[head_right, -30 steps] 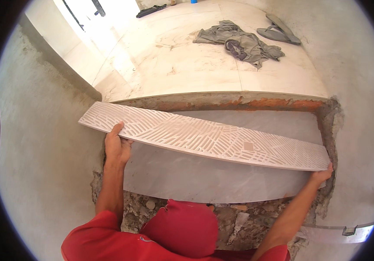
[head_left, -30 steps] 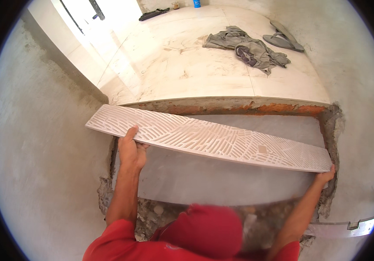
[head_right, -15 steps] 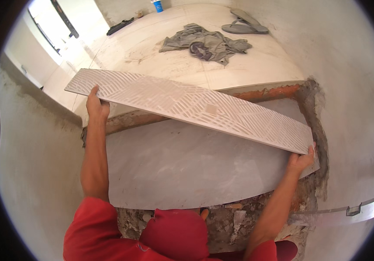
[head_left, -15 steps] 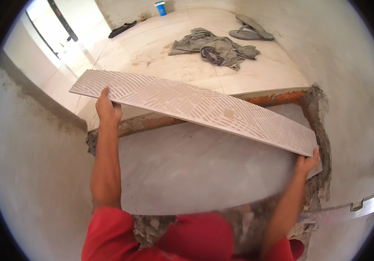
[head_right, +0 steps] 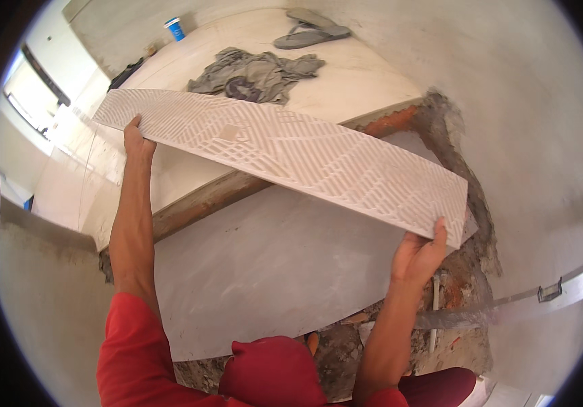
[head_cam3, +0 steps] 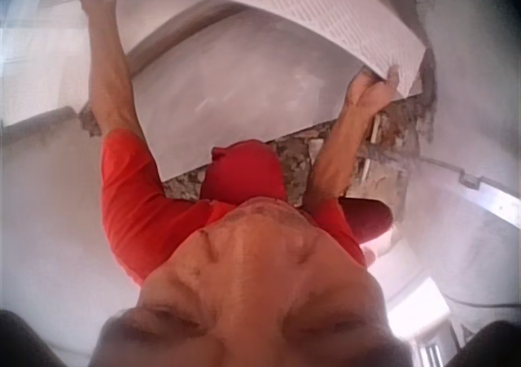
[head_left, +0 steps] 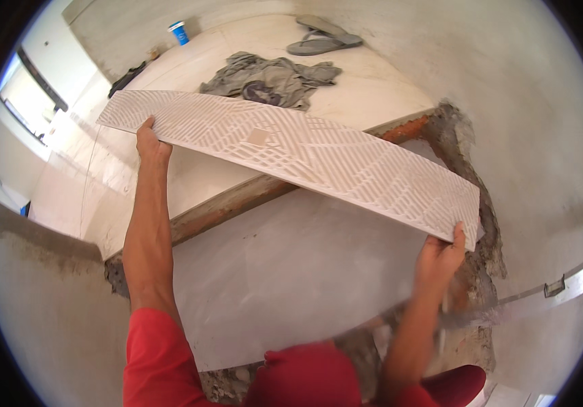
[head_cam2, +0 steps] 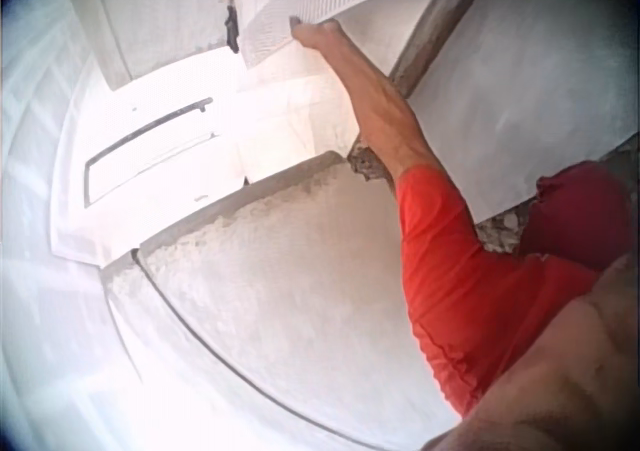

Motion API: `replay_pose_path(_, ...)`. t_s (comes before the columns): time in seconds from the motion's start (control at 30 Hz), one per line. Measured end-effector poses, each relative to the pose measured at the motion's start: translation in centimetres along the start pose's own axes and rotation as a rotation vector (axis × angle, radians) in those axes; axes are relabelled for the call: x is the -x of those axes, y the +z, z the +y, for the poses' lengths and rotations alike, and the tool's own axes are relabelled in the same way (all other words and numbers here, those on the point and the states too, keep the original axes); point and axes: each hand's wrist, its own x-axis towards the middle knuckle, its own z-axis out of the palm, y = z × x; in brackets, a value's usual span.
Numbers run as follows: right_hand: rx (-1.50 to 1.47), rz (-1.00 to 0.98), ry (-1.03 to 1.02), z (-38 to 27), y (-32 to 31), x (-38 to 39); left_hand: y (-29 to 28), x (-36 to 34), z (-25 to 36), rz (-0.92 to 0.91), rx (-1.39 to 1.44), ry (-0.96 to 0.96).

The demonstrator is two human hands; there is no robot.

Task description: The person uses a hammer and a chisel-like tool to clear debris from a step, then places a long curved tile against the riser to check the fit before removing it.

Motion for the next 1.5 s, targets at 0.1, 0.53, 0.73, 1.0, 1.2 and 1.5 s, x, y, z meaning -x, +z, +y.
replay_pose_path(0.1, 0.143, 0.09, -0.066, 0.7, -0.5, 2.8, 2.4, -0.8, -4.4, -0.118, -0.058, -0.081)
replay_pose_path(0.53, 0.111, 0.093, 0.24, 6.2, 4.8, 12.2, 9.6, -1.1, -14.0, -0.323, -0.235, -0.328)
replay_pose_path(0.73, 0.08, -0.015, 0.273, 8.7, 3.7, 12.9, 10.5, -4.0, -16.0, -0.353, -0.388, -0.412)
replay_pose_path(1.0, 0.246, -0.222, 0.283, 10.5, 3.2, 13.4, 10.8, -9.3, -16.8, -0.445, -0.633, -0.436)
replay_pose_path(1.2, 0.375, -0.489, 0.159, 8.3, 3.3, 13.8, 11.6, -11.0, -18.2, -0.447, -0.736, -0.421)
replay_pose_path(1.5, 0.333, -0.445, 0.323, 9.1, 4.9, 12.1, 12.8, -14.8, -21.5, -0.379, -0.961, -0.399)
